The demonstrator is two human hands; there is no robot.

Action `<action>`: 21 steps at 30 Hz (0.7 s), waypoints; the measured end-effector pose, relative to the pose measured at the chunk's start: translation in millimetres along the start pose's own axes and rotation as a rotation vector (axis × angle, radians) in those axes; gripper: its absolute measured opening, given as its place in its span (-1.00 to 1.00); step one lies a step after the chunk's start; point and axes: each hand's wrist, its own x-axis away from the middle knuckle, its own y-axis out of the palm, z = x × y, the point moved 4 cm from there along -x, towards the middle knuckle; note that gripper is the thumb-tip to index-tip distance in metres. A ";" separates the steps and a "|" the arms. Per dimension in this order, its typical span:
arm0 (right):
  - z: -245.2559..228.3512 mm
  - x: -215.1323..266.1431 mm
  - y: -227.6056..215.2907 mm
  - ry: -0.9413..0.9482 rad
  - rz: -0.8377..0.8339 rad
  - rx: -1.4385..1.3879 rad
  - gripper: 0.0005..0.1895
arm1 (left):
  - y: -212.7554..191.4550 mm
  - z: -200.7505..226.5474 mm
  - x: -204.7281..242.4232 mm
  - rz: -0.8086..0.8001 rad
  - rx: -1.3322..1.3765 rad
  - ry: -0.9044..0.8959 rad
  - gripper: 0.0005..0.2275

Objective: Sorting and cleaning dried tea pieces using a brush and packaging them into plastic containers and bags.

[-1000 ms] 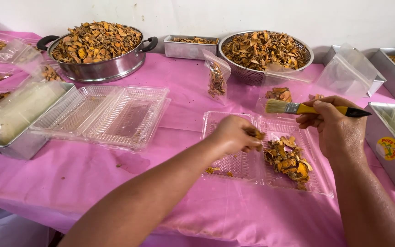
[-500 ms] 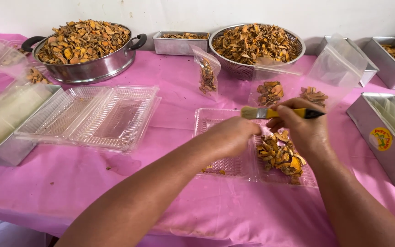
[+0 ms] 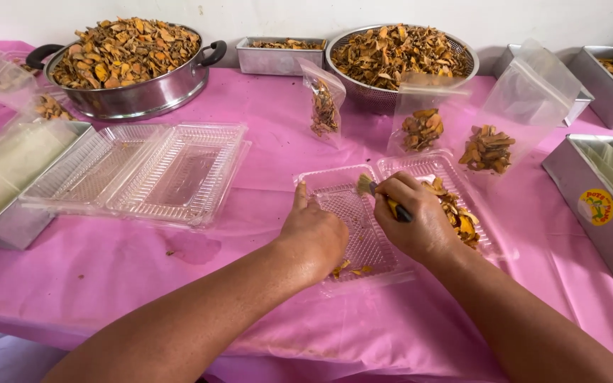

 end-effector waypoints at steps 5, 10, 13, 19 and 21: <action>-26.9 2.2 3.5 -0.061 -0.038 0.037 -0.96 | 3.2 10.5 6.2 0.026 0.046 0.038 -0.79; -27.4 4.8 6.2 -0.041 -0.001 0.096 -0.97 | 14.7 17.2 6.6 0.075 0.092 0.170 -0.82; -20.9 5.4 7.8 -0.050 0.009 0.123 -0.97 | 25.1 10.8 4.5 0.196 0.328 0.253 -0.77; -18.8 7.7 6.4 -0.123 -0.009 0.169 -0.96 | 5.0 -1.2 8.6 0.179 0.588 0.346 -0.75; -18.1 7.1 6.9 -0.109 0.002 0.184 -0.97 | -3.7 -3.5 10.3 0.128 0.657 0.407 -0.69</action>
